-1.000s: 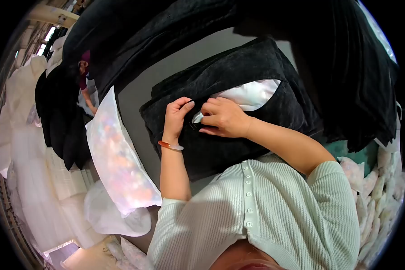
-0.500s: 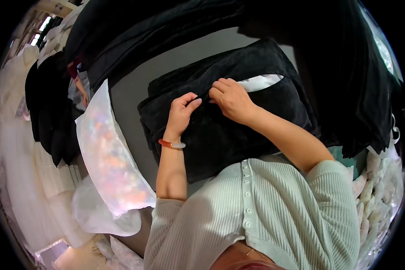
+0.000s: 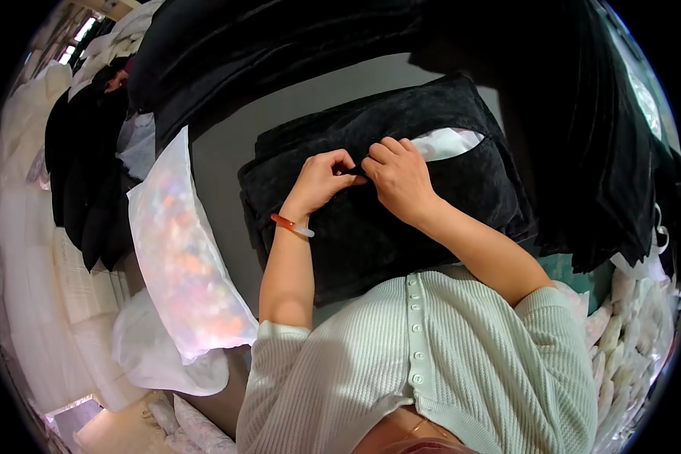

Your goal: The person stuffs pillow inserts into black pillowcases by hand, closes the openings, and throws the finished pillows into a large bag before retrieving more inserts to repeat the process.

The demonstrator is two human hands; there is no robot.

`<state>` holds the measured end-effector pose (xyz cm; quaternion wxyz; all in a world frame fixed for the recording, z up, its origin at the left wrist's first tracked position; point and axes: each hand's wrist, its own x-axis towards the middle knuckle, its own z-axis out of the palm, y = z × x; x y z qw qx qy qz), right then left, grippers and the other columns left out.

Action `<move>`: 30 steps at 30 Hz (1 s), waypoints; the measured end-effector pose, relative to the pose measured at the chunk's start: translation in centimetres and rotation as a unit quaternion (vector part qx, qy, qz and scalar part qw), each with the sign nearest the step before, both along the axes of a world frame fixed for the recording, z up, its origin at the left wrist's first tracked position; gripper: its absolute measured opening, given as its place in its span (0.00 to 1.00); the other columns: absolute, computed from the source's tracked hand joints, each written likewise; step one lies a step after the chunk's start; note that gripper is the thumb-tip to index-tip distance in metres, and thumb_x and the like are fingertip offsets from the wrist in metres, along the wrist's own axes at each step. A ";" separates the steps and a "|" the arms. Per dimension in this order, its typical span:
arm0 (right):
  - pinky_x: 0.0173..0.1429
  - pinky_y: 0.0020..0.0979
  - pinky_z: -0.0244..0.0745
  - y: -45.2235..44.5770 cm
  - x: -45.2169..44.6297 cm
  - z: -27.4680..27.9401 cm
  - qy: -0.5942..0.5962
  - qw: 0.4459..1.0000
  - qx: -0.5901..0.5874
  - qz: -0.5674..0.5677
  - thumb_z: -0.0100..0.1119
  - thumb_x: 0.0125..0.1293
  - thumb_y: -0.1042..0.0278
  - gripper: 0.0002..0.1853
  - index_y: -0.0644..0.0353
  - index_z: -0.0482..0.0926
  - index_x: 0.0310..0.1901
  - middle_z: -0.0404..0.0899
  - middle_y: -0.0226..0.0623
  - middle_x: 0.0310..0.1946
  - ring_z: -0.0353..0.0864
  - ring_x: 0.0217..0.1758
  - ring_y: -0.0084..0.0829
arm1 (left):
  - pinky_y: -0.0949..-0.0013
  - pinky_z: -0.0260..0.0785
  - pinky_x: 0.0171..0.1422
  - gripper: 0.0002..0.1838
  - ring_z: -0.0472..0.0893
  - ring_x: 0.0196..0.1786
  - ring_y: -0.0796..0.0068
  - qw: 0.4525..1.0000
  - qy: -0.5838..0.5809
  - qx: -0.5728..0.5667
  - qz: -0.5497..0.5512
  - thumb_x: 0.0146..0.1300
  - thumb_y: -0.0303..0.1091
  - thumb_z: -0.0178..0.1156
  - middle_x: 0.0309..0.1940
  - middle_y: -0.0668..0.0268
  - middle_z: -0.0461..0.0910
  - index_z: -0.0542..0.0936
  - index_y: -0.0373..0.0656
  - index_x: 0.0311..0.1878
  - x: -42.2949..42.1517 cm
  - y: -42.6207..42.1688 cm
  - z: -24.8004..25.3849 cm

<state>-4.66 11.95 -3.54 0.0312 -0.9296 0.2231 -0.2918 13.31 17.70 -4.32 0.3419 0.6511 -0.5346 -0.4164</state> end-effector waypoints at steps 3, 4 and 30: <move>0.41 0.34 0.69 0.9 0.0 0.1 0.026 0.999 0.036 -0.028 0.64 0.48 0.72 0.05 0.55 0.77 0.26 0.75 0.31 0.27 0.77 0.37 0.34 | 0.76 0.66 0.34 0.09 0.73 0.28 0.83 0.995 -0.094 -0.005 -0.032 0.49 0.26 0.69 0.23 0.68 0.77 0.79 0.36 0.32 -0.3 -0.1 0.4; 0.41 0.34 0.69 1.6 -0.1 0.3 0.025 0.999 0.036 -0.029 0.64 0.48 0.72 0.05 0.55 0.77 0.26 0.75 0.31 0.27 0.77 0.37 0.34 | 0.72 0.67 0.35 0.11 0.74 0.28 0.77 0.995 -0.093 -0.018 -0.033 0.48 0.29 0.71 0.24 0.65 0.78 0.79 0.36 0.33 -0.2 -0.2 0.1; 0.35 0.39 0.73 1.3 -3.8 2.1 -0.060 0.984 0.143 -0.086 0.64 0.57 0.70 0.08 0.59 0.72 0.31 0.73 0.35 0.29 0.78 0.35 0.40 | 0.77 0.63 0.37 0.11 0.70 0.30 0.85 0.991 0.065 -0.120 0.015 0.62 0.32 0.65 0.22 0.72 0.74 0.77 0.33 0.30 0.5 1.2 -1.5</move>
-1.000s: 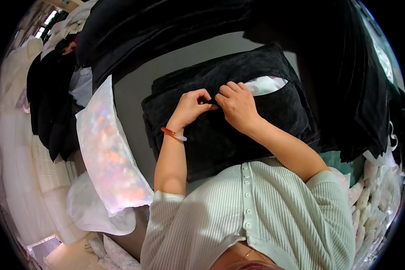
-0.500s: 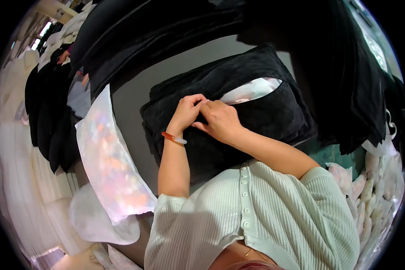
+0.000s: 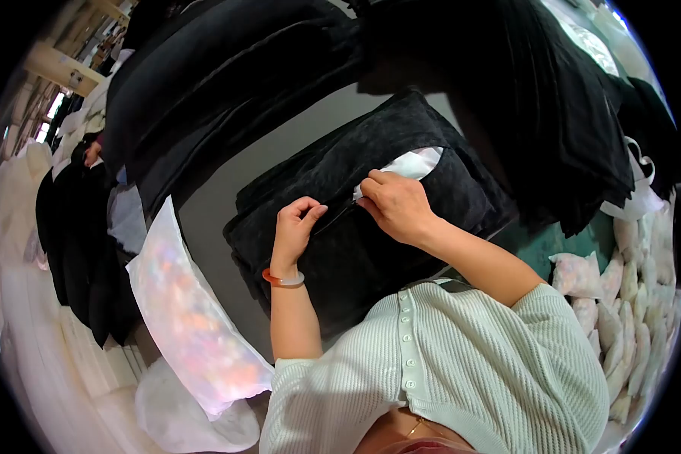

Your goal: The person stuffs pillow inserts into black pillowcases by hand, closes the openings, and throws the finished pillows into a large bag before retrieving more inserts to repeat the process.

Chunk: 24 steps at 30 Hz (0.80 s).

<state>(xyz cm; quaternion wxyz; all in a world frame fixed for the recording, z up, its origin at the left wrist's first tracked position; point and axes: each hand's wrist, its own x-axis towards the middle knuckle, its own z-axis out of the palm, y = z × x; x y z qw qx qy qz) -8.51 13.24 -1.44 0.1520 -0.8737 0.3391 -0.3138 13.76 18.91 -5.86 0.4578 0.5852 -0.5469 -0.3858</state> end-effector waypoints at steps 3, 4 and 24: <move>0.35 0.39 0.73 0.1 -0.2 -0.2 -0.032 0.999 0.003 -0.007 0.64 0.57 0.70 0.09 0.59 0.72 0.31 0.72 0.35 0.29 0.78 0.35 0.40 | 0.79 0.62 0.37 0.09 0.70 0.31 0.86 0.999 -0.037 -0.017 0.013 0.64 0.29 0.63 0.23 0.74 0.73 0.77 0.35 0.31 -1.2 0.3 0.8; 0.35 0.39 0.73 0.1 -0.3 -0.5 -0.037 0.999 0.003 -0.011 0.64 0.57 0.70 0.09 0.59 0.72 0.31 0.72 0.35 0.29 0.78 0.35 0.40 | 0.78 0.64 0.38 0.07 0.72 0.30 0.83 0.992 -0.101 -0.055 0.045 0.62 0.28 0.63 0.24 0.71 0.74 0.77 0.35 0.32 -1.9 0.4 1.2; 0.36 0.48 0.71 -1.5 -1.0 -3.7 -0.122 0.980 0.158 -0.016 0.60 0.61 0.69 0.07 0.61 0.73 0.35 0.78 0.48 0.25 0.79 0.32 0.51 | 0.62 0.70 0.39 0.10 0.80 0.34 0.53 0.973 -0.229 -0.027 0.014 0.64 0.35 0.58 0.29 0.53 0.80 0.79 0.36 0.37 -7.6 -7.0 3.4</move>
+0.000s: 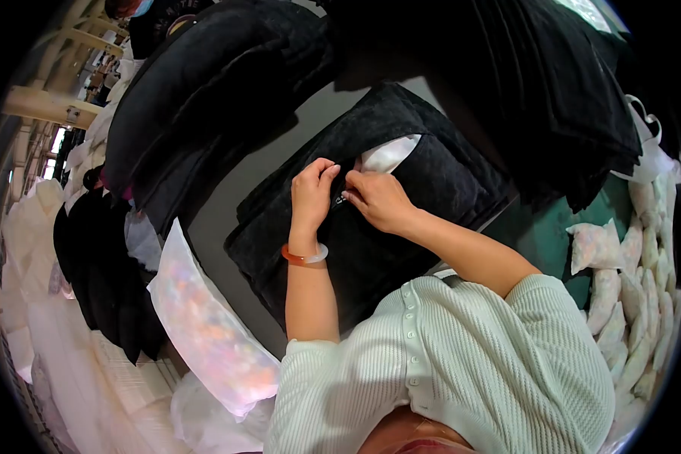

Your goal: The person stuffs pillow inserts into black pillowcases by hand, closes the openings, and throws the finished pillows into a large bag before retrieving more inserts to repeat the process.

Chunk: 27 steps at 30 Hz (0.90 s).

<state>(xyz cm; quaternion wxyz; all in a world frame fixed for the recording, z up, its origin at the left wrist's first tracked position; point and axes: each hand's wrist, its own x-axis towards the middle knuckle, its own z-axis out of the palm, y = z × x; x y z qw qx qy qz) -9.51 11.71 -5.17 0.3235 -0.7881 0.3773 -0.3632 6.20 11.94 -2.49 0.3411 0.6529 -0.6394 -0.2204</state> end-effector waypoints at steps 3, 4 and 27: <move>0.37 0.47 0.72 0.2 -0.5 1.4 0.026 0.999 -0.031 -0.006 0.60 0.61 0.69 0.08 0.62 0.72 0.34 0.77 0.47 0.25 0.79 0.33 0.50 | 0.63 0.69 0.38 0.11 0.80 0.32 0.56 0.999 0.053 0.010 -0.002 0.64 0.35 0.58 0.28 0.53 0.80 0.79 0.35 0.36 0.1 0.8 -0.2; 0.37 0.46 0.72 0.1 -0.8 1.8 0.049 0.996 -0.068 -0.009 0.60 0.60 0.69 0.08 0.62 0.71 0.34 0.77 0.46 0.25 0.79 0.33 0.50 | 0.64 0.69 0.38 0.11 0.79 0.31 0.57 0.998 0.063 0.008 -0.007 0.64 0.35 0.59 0.28 0.54 0.79 0.79 0.35 0.36 0.0 0.9 -0.1; 0.39 0.40 0.71 -0.4 -3.6 -0.1 0.013 0.993 0.120 -0.009 0.59 0.65 0.69 0.10 0.67 0.71 0.36 0.76 0.50 0.29 0.76 0.34 0.50 | 0.57 0.70 0.42 0.04 0.77 0.38 0.52 0.979 -0.059 -0.178 -0.082 0.63 0.27 0.58 0.32 0.57 0.78 0.75 0.37 0.35 -3.0 2.9 -0.2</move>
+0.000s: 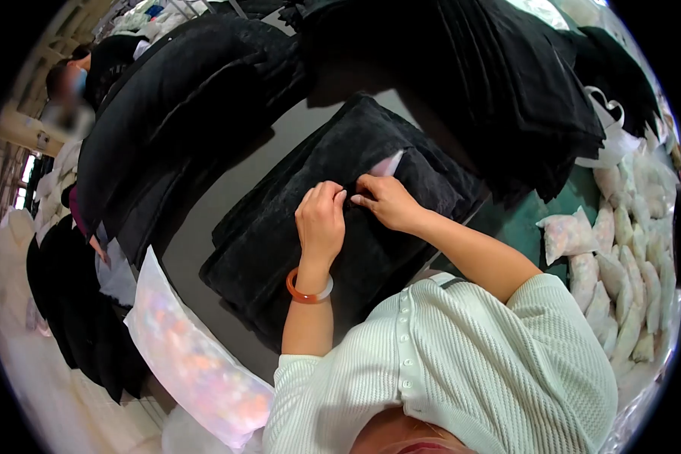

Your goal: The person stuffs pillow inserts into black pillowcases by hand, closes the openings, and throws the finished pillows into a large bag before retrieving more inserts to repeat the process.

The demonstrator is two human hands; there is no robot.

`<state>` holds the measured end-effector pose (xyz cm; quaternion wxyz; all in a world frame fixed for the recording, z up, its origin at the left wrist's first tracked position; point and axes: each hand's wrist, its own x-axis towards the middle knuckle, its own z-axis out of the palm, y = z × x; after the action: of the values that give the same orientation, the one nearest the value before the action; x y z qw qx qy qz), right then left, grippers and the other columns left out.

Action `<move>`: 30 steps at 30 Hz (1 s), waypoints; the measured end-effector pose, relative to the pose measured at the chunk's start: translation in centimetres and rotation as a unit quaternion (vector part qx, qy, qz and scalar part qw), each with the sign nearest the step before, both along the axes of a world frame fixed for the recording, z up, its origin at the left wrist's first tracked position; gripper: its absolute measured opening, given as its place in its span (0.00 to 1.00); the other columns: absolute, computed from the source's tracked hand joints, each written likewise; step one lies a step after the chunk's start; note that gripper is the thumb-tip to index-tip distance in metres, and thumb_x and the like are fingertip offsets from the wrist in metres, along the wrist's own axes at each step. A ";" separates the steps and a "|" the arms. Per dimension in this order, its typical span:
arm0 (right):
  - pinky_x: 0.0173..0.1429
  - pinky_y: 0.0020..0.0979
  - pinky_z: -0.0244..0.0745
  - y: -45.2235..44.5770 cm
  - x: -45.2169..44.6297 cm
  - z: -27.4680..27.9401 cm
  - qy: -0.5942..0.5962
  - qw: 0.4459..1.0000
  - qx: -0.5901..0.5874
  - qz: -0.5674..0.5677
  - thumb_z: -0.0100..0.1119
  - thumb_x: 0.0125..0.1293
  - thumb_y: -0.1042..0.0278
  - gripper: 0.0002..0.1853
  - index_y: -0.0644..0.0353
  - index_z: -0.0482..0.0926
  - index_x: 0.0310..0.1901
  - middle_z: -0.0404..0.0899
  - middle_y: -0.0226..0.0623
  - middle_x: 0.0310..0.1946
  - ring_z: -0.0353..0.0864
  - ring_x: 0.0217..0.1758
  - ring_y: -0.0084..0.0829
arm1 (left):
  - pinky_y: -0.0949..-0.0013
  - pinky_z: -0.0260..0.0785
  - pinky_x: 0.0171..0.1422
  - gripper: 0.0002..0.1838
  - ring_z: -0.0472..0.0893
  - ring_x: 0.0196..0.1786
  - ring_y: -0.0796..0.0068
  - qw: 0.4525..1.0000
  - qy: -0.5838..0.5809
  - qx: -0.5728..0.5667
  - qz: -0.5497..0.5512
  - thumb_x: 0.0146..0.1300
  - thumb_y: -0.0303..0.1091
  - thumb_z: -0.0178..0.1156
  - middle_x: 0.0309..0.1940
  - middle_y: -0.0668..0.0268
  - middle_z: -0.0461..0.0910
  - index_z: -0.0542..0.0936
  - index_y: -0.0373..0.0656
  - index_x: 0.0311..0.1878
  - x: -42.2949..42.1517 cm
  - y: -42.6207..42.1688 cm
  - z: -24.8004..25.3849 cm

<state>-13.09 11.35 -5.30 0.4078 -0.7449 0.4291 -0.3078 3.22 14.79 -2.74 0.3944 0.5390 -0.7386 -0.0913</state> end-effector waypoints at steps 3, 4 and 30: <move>0.37 0.45 0.71 0.6 -0.2 1.5 0.017 0.994 -0.098 -0.039 0.60 0.62 0.69 0.09 0.63 0.70 0.32 0.78 0.49 0.31 0.78 0.34 0.53 | 0.56 0.69 0.42 0.05 0.76 0.38 0.52 0.998 -0.061 0.019 0.020 0.64 0.28 0.58 0.33 0.56 0.75 0.73 0.38 0.35 -0.1 -0.4 0.3; 0.37 0.45 0.71 0.4 -0.9 1.8 0.010 0.994 -0.097 -0.046 0.60 0.62 0.69 0.09 0.63 0.70 0.32 0.78 0.49 0.31 0.78 0.34 0.53 | 0.56 0.69 0.42 0.05 0.76 0.38 0.52 0.997 -0.069 0.019 0.014 0.64 0.28 0.58 0.33 0.56 0.75 0.73 0.38 0.35 -0.2 -0.5 0.4; 0.47 0.39 0.71 -5.2 -9.9 -4.8 -0.224 0.954 -0.003 -0.201 0.65 0.56 0.69 0.08 0.62 0.78 0.33 0.75 0.37 0.35 0.76 0.44 0.42 | 0.60 0.72 0.40 0.04 0.80 0.38 0.57 0.946 -0.299 0.048 -0.119 0.62 0.30 0.58 0.31 0.62 0.78 0.80 0.42 0.33 -14.9 -12.4 1.1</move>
<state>-22.99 6.15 -10.13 0.4210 -0.5566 0.4666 -0.5433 -11.67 2.44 -1.60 0.1155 0.4682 -0.8760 -0.0080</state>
